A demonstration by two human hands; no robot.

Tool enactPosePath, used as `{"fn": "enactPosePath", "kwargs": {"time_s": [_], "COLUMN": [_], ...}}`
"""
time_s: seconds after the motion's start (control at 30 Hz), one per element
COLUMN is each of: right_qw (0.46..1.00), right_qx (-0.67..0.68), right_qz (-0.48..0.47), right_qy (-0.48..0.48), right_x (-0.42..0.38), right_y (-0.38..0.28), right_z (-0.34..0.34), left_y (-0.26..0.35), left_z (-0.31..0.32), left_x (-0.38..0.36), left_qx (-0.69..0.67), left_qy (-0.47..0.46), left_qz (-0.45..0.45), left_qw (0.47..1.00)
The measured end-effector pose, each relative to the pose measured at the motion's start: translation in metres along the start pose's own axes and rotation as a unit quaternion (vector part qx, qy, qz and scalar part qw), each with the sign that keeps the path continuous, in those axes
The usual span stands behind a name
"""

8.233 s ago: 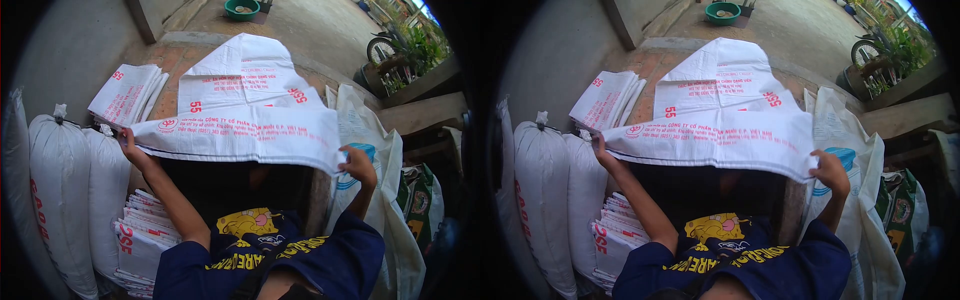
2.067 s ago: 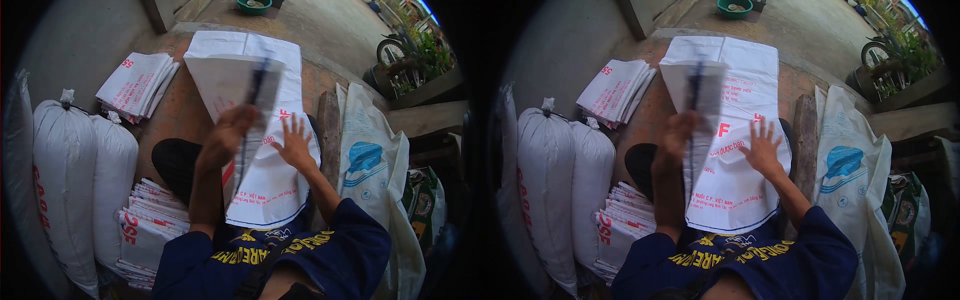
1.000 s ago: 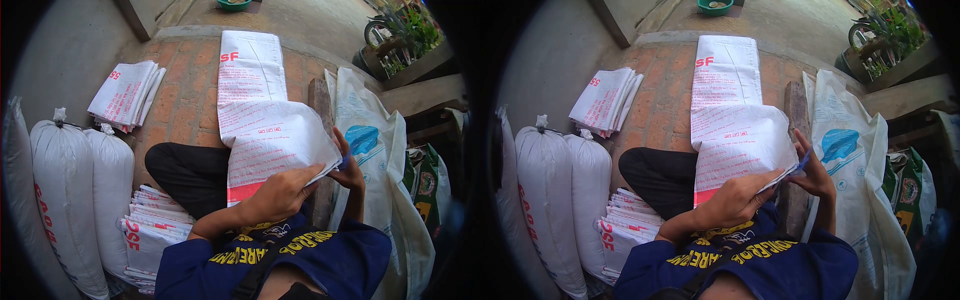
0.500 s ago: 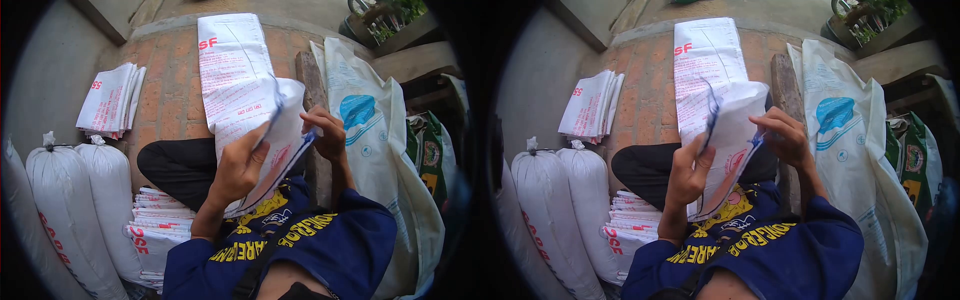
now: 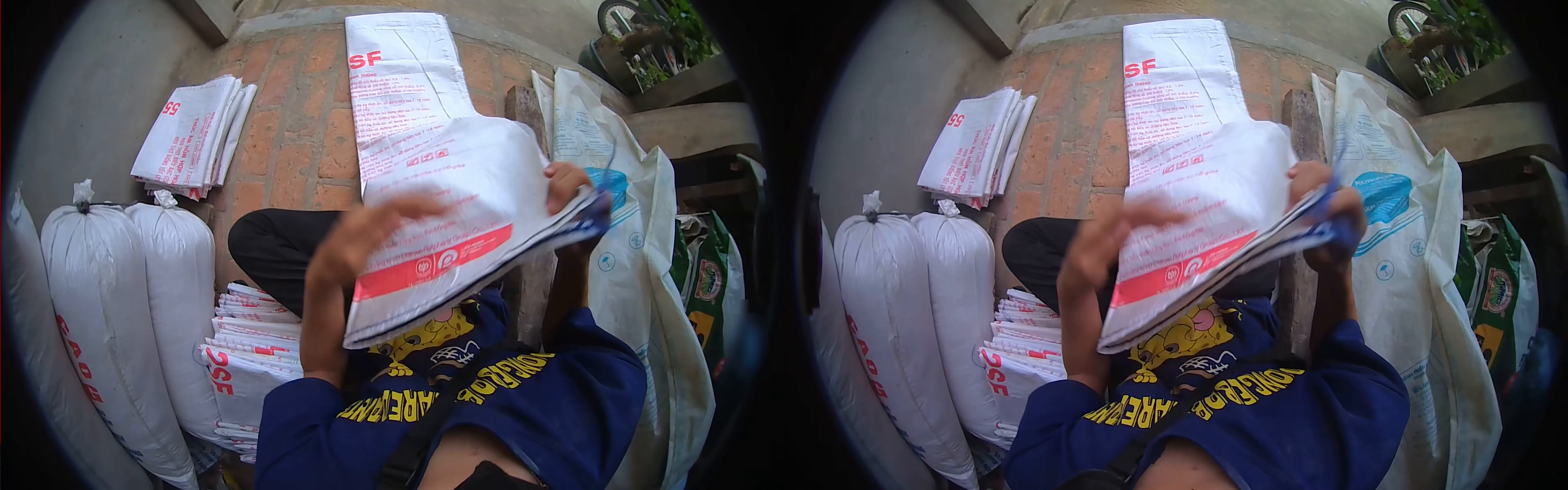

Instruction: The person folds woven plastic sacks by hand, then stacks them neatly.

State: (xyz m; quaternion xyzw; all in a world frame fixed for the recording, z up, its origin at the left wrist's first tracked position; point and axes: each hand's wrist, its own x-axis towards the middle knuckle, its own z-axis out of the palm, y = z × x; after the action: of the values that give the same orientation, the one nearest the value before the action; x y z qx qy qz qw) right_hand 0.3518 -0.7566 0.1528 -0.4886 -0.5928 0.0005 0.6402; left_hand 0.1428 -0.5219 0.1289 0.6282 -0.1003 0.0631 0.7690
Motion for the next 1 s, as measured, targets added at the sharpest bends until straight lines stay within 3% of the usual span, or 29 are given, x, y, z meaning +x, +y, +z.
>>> {"fn": "enactPosePath", "kwargs": {"time_s": [0.03,0.07,0.1,0.13,0.2,0.27,0.3,0.37,0.43,0.47,0.5,0.53,0.57,0.63,0.77,0.8,0.93,1.0], "right_qw": [0.997,0.997,0.992,0.984,0.974,0.958,0.959,0.900,0.903,0.930,0.952,0.951,0.948,0.964,0.969,0.969,0.967,0.966], "right_qx": [-0.051,-0.048,-0.051,-0.054,-0.051,-0.043,-0.040,-0.074,-0.135,-0.131,-0.126,0.108,0.183,0.202,0.228,0.235,0.250,0.258], "right_qz": [-0.018,-0.019,-0.026,-0.033,-0.006,0.024,0.026,0.099,0.103,0.055,0.006,0.016,0.012,-0.009,-0.026,-0.027,-0.023,-0.016], "right_qy": [0.055,0.053,0.110,0.168,0.222,0.283,0.279,0.418,0.395,0.338,0.280,0.290,0.261,0.174,0.089,0.078,0.041,0.022], "right_x": [-0.001,-0.002,-0.001,0.000,0.000,-0.002,-0.007,-0.020,-0.015,-0.007,-0.002,-0.013,-0.014,-0.009,-0.008,-0.009,-0.016,-0.018], "right_y": [0.001,0.003,0.006,0.009,0.007,0.007,0.011,0.017,0.019,0.017,0.018,0.029,0.034,0.038,0.044,0.043,0.040,0.040], "right_z": [-0.001,-0.003,-0.006,-0.006,0.001,0.004,0.001,-0.011,-0.017,-0.019,-0.023,-0.054,-0.078,-0.099,-0.113,-0.115,-0.126,-0.131], "left_y": [-0.024,-0.041,-0.055,-0.069,-0.090,-0.104,-0.114,-0.138,-0.159,-0.168,-0.176,-0.180,-0.174,-0.152,-0.129,-0.107,-0.079,-0.064], "left_z": [-0.024,-0.042,-0.056,-0.064,-0.072,-0.055,-0.048,-0.038,-0.037,-0.039,-0.044,-0.048,-0.049,-0.049,-0.052,-0.039,0.000,0.016], "left_x": [-0.008,-0.009,-0.011,-0.018,-0.027,-0.023,-0.014,0.008,0.019,0.020,0.017,0.013,0.013,0.014,0.004,0.005,0.002,-0.004], "left_qx": [-0.029,0.077,0.182,0.183,0.386,0.305,0.326,0.365,0.389,0.395,0.457,0.517,0.516,0.517,0.492,0.468,0.443,0.513], "left_qy": [0.080,0.161,0.238,0.239,0.188,0.193,0.248,0.354,0.429,0.453,0.401,0.346,0.347,0.354,0.312,0.341,0.332,0.164], "left_qz": [-0.020,-0.016,-0.012,-0.010,-0.032,-0.070,-0.033,0.041,0.098,0.117,0.100,0.082,0.083,0.177,0.140,0.096,0.156,0.182], "left_qw": [0.996,0.984,0.954,0.953,0.902,0.930,0.912,0.860,0.810,0.790,0.787,0.778,0.779,0.759,0.800,0.810,0.818,0.823]}}
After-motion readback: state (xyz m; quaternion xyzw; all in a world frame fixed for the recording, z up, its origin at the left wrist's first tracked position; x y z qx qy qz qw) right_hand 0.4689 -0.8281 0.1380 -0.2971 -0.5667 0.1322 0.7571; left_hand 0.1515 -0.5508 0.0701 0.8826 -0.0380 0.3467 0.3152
